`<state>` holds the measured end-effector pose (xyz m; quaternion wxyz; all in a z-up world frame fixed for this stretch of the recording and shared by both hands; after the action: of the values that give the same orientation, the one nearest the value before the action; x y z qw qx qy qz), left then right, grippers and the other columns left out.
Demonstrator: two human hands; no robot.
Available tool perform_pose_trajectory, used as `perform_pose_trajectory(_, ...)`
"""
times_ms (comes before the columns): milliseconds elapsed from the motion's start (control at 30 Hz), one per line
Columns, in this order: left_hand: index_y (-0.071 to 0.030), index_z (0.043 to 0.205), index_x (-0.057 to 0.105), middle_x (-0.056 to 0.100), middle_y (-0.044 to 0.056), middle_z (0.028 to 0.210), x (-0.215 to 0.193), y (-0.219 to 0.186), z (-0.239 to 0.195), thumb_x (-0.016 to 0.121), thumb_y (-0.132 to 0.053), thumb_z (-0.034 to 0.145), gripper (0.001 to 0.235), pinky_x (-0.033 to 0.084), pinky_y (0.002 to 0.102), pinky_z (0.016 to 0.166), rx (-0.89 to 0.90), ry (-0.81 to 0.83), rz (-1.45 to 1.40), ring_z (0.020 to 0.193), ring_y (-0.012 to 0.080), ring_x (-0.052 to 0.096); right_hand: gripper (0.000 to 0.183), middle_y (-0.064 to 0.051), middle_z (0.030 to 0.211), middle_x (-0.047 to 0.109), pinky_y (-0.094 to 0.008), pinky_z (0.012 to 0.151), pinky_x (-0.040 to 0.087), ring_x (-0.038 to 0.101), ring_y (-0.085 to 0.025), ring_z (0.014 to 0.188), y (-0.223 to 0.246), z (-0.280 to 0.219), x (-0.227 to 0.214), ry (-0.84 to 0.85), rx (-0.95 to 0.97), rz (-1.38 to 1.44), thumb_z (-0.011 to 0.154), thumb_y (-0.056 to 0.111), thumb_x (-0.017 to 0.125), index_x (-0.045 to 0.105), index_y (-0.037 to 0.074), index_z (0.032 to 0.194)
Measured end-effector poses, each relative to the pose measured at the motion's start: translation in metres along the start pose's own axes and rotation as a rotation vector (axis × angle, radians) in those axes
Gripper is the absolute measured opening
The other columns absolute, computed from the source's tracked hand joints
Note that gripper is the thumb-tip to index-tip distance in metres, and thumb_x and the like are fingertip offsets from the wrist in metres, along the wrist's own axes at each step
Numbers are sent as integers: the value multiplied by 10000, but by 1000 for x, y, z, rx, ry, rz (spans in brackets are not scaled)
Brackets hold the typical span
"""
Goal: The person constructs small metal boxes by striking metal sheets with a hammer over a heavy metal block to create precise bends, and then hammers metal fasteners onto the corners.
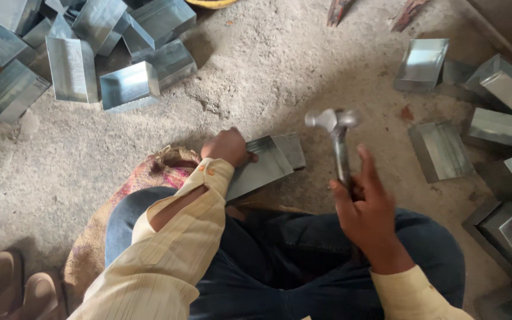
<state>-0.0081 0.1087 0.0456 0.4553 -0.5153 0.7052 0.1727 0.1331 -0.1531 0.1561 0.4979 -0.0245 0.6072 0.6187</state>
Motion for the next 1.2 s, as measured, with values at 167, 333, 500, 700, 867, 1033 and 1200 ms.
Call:
perform_pose_trajectory(167,-15,1274,571,717,180,1179,7,-9,10,852,-555,770,791,584,473,873,43,-63,-6,1095,367,706,583,-110,999,736,-305,642,573,713,-161,714,29,14,-2,-110,-247,91,1046,148,656,378,-4,1535)
perform_pose_trajectory(333,-46,1267,595,725,152,1174,3,-12,7,831,-522,796,710,598,459,857,16,-58,-24,1088,337,722,551,-184,992,734,-465,650,542,698,-411,811,2,44,56,226,-328,-362,897,114,735,563,56,1418)
perform_pose_trajectory(500,-21,1277,579,720,153,1173,-3,-9,0,823,-553,803,753,614,441,827,13,-37,-15,1073,331,726,482,-187,998,734,-441,654,553,709,-375,776,7,36,42,36,-300,-307,884,137,761,638,72,1346)
perform_pose_trajectory(700,-135,1183,652,718,117,1125,-22,-31,-9,758,-554,866,536,567,488,891,186,-62,29,1075,339,695,402,-183,956,700,-345,697,543,698,-254,776,14,37,-3,-185,-287,-150,958,114,766,657,0,1328)
perform_pose_trajectory(867,-168,1122,628,649,77,1111,-28,-63,-25,742,-363,802,392,435,506,961,508,-406,230,1112,285,613,433,-127,868,666,-284,668,504,634,-138,717,11,37,-35,-261,-170,-101,961,98,783,656,-21,1357)
perform_pose_trajectory(1033,-163,1139,617,660,72,1102,-13,-69,-24,527,-193,968,196,418,514,989,480,-442,275,1110,280,624,432,-149,768,611,-337,623,472,583,-213,643,14,27,-57,-293,-88,-90,971,48,749,661,-35,1386)
perform_pose_trajectory(1200,-132,1145,595,653,80,1109,-13,-69,-30,517,-183,960,207,418,499,976,454,-418,291,1107,278,622,434,-201,1055,709,-354,751,555,709,-280,858,14,21,-19,-202,-386,-128,981,115,748,625,-1,1380)
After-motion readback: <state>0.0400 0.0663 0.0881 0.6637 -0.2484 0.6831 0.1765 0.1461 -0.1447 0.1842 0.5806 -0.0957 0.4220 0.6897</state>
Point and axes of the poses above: each hand's wrist, its own z-axis towards the middle knuckle, its own x-axis out of the palm, y = z × x, the point moved 7 cm from there along z, towards the middle knuckle
